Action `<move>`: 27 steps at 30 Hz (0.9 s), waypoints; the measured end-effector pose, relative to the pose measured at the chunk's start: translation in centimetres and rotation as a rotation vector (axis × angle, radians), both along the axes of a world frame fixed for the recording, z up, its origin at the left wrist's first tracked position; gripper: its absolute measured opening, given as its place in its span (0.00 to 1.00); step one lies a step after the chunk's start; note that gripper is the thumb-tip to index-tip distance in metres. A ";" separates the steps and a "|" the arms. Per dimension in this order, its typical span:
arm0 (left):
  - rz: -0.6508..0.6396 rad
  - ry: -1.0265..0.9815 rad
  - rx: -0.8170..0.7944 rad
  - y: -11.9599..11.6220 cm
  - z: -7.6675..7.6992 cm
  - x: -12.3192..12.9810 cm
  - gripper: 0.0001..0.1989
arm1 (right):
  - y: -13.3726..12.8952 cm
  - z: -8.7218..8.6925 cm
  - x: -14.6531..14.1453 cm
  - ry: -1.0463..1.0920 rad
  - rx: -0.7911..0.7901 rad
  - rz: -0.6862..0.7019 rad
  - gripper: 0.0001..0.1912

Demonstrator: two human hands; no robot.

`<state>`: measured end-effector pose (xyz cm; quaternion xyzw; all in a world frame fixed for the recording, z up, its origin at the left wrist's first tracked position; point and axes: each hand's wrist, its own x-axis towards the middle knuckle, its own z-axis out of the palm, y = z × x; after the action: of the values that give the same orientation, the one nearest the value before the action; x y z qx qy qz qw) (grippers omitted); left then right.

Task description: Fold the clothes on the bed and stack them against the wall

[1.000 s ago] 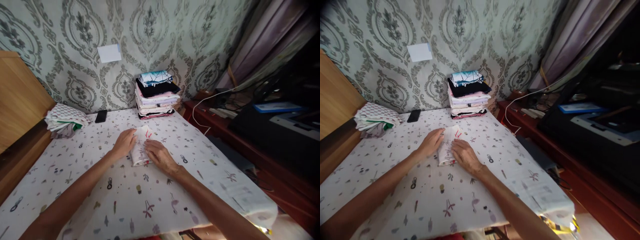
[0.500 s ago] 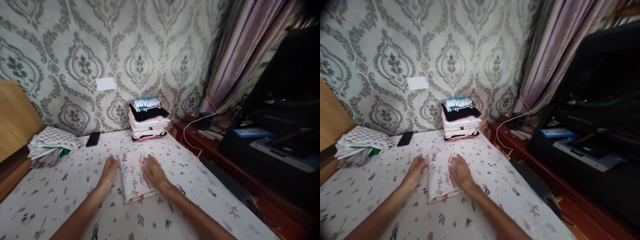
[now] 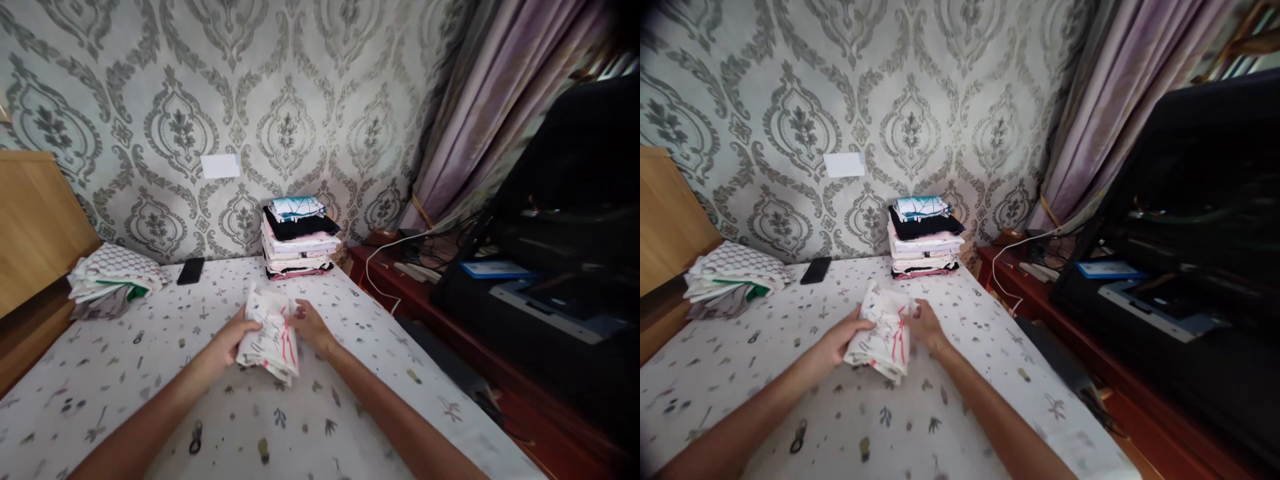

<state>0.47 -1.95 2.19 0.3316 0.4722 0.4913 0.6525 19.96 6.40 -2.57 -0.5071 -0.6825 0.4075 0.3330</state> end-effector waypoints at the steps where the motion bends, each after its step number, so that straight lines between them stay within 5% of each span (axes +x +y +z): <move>1: -0.071 0.028 0.006 -0.1 1.2 -0.8 0.50 | 0.2 0.6 0.4 0.060 -0.044 0.006 0.37; 7: -0.448 0.124 -0.032 -1.2 6.9 -4.5 0.52 | 0.1 5.8 2.3 0.370 -0.083 0.281 0.57; 10: -0.526 0.174 -0.052 -1.5 7.7 -4.9 0.52 | -1.5 6.5 2.3 0.483 -0.307 0.588 0.48; 12: -0.561 0.182 -0.048 -1.8 7.5 -4.9 0.50 | -2.9 5.8 2.2 0.513 -0.463 0.675 0.37; 17: -0.580 0.156 0.002 -2.9 5.7 -5.4 0.32 | -5.1 3.8 2.8 0.652 -0.528 0.600 0.29; 21: -0.580 0.191 0.030 -1.6 5.9 -6.1 0.28 | -4.2 5.1 3.9 0.661 -0.399 0.568 0.29; 24: -0.477 0.300 0.155 2.0 9.2 -5.8 0.30 | -1.2 8.0 4.8 0.627 -0.195 0.448 0.26; 27: -0.329 0.449 0.333 7.8 15.1 -4.6 0.32 | 4.4 12.5 5.3 0.593 0.014 0.288 0.27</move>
<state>-4.10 5.89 17.26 0.6058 0.4575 0.3644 0.5394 25.28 10.82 9.91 -0.2625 -0.6234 0.5757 0.4594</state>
